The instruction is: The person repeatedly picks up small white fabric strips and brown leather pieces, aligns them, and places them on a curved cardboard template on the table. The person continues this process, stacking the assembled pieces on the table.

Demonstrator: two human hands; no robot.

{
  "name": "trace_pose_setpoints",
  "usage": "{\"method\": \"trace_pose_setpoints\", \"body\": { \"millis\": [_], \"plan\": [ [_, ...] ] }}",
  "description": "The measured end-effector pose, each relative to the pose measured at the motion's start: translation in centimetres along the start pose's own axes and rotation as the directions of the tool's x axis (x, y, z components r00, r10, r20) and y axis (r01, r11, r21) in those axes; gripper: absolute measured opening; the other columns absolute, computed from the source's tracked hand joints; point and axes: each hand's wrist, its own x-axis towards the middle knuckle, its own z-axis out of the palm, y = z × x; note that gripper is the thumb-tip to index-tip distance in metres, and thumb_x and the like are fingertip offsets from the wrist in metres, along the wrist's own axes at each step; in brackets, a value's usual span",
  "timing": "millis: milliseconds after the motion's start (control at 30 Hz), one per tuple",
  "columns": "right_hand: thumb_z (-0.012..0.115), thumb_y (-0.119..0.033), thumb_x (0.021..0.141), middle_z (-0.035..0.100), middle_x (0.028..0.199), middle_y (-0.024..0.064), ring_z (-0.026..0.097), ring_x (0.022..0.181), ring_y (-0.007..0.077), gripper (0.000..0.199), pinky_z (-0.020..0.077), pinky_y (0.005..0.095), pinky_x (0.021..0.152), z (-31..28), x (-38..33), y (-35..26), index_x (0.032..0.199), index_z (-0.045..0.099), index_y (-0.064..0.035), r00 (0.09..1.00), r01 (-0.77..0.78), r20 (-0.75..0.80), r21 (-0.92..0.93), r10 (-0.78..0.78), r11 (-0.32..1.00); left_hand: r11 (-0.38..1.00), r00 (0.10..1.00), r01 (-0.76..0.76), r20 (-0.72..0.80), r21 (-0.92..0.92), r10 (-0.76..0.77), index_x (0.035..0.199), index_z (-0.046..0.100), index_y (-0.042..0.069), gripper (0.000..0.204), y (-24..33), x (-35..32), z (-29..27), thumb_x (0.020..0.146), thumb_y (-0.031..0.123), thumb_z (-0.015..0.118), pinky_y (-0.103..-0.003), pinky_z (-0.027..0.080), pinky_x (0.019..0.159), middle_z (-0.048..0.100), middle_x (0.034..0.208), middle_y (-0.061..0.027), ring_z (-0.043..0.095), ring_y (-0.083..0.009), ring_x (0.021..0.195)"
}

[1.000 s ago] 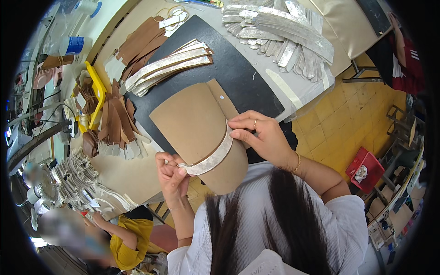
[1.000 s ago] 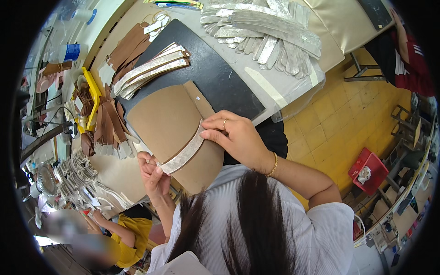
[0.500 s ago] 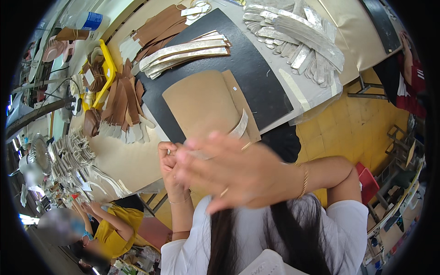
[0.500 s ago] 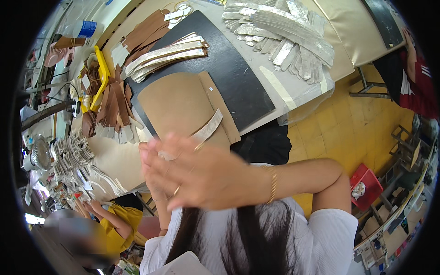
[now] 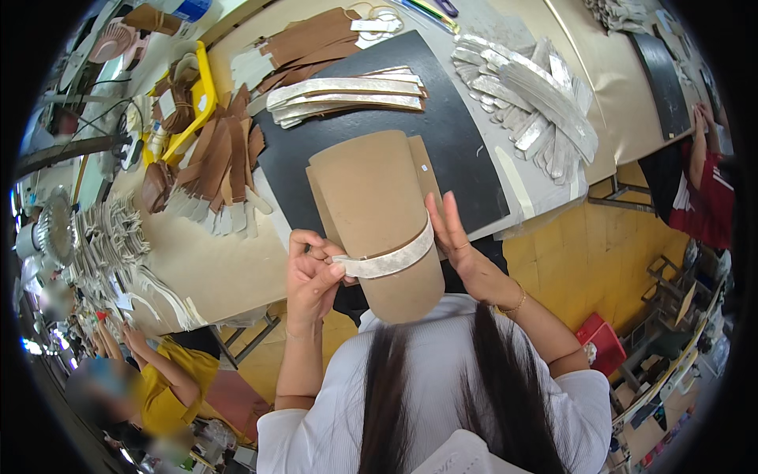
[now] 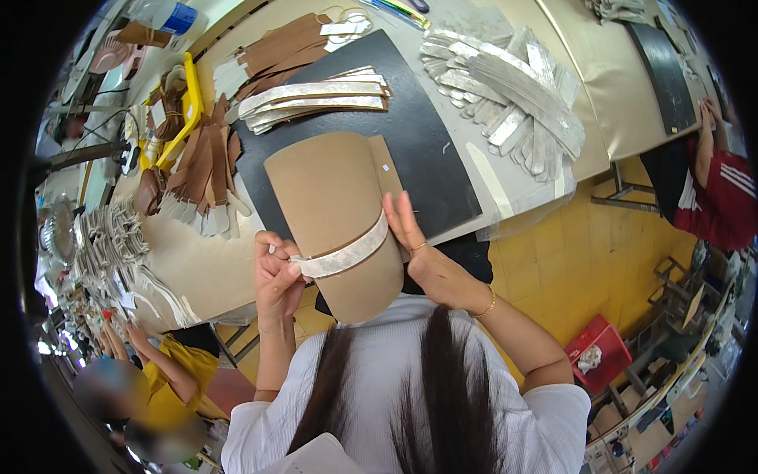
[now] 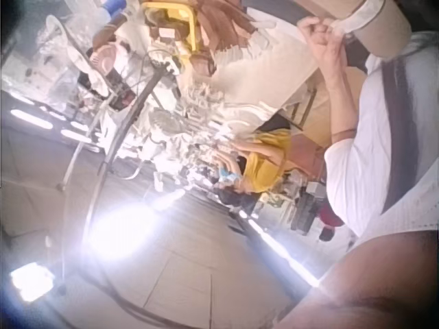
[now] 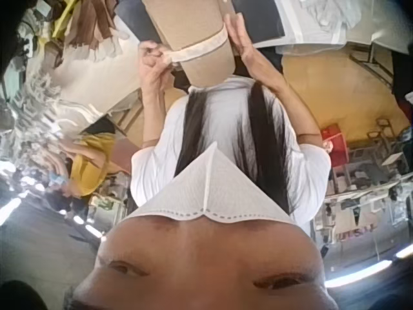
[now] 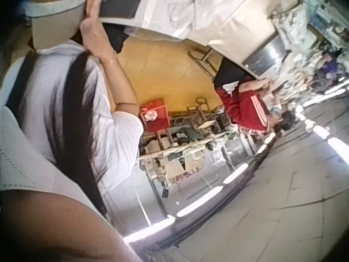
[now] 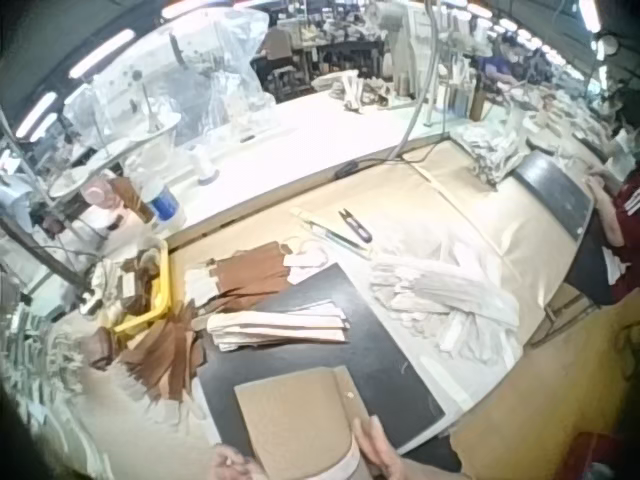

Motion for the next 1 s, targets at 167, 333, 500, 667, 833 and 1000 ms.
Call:
{"method": "trace_pose_setpoints", "body": {
  "millis": [167,333,500,667,833,1000],
  "plan": [
    [0.026,-0.066,0.088,0.024,0.150,0.0200,0.034,0.134,0.0314,0.087,0.0246,0.0428,0.111,-1.9,1.1,-1.5,0.146,-0.017,-0.0189,0.982,-0.036,-0.166,0.303,0.090,0.952,0.973,0.992,-0.035,0.126,0.229,0.006,0.104,0.053,0.000,0.025,3.3,0.2,0.9,0.082,-0.004,0.065,-0.028,0.051,0.065,0.062,0.085,-0.0129,0.062,-0.0185,0.073],
    [0.026,-0.057,0.095,0.032,0.145,0.0207,0.041,0.129,0.0323,0.073,0.0318,0.0415,0.107,-4.1,2.6,-3.8,0.147,0.015,-0.0068,0.919,0.149,-0.382,0.114,-0.095,0.982,0.780,0.811,-0.451,0.563,0.433,0.157,0.093,0.066,-0.005,0.015,10.1,4.3,5.4,0.079,-0.005,0.066,-0.027,0.052,0.059,0.063,0.086,-0.0131,0.063,-0.0193,0.069],
    [0.025,-0.055,0.097,0.040,0.139,0.0207,0.048,0.122,0.0317,0.067,0.0360,0.0399,0.103,-5.1,2.3,-6.5,0.140,0.030,-0.0033,0.859,0.216,-0.470,-0.034,-0.206,0.976,0.864,0.886,-0.374,0.405,0.336,0.226,0.100,0.063,-0.005,0.017,12.3,9.6,5.7,0.083,0.000,0.063,-0.025,0.051,0.059,0.063,0.084,-0.0112,0.062,-0.0160,0.066],
    [0.024,-0.051,0.099,0.046,0.133,0.0203,0.055,0.114,0.0299,0.062,0.0393,0.0379,0.097,-6.2,1.0,-6.2,0.135,0.036,-0.0019,0.840,0.187,-0.509,-0.051,-0.187,0.981,0.837,0.997,0.000,0.067,0.548,-0.044,0.105,0.059,-0.005,0.022,10.2,15.6,-2.1,0.087,0.006,0.062,-0.022,0.049,0.059,0.061,0.082,-0.0063,0.060,-0.0115,0.066],
    [0.029,-0.050,0.099,0.050,0.127,0.0197,0.057,0.110,0.0307,0.059,0.0387,0.0381,0.097,-6.4,1.1,-7.3,0.133,0.036,-0.0022,0.791,0.210,-0.535,-0.216,-0.295,0.954,0.706,0.991,0.099,-0.133,0.702,-0.008,0.104,0.060,-0.004,0.022,8.8,15.0,-4.0,0.086,0.009,0.064,-0.021,0.048,0.060,0.059,0.082,-0.0038,0.059,-0.0102,0.067],
    [0.039,-0.047,0.096,0.051,0.123,0.0142,0.055,0.109,0.0330,0.055,0.0405,0.0394,0.094,-1.7,1.9,-13.0,0.131,0.036,-0.0044,0.703,0.655,-0.309,-0.068,-0.640,0.752,0.248,0.834,-0.134,-0.026,0.959,0.551,0.109,0.060,0.001,0.031,7.2,11.9,-1.7,0.081,0.013,0.069,-0.027,0.045,0.071,0.056,0.095,-0.0053,0.054,-0.0144,0.079]
  ]
}}
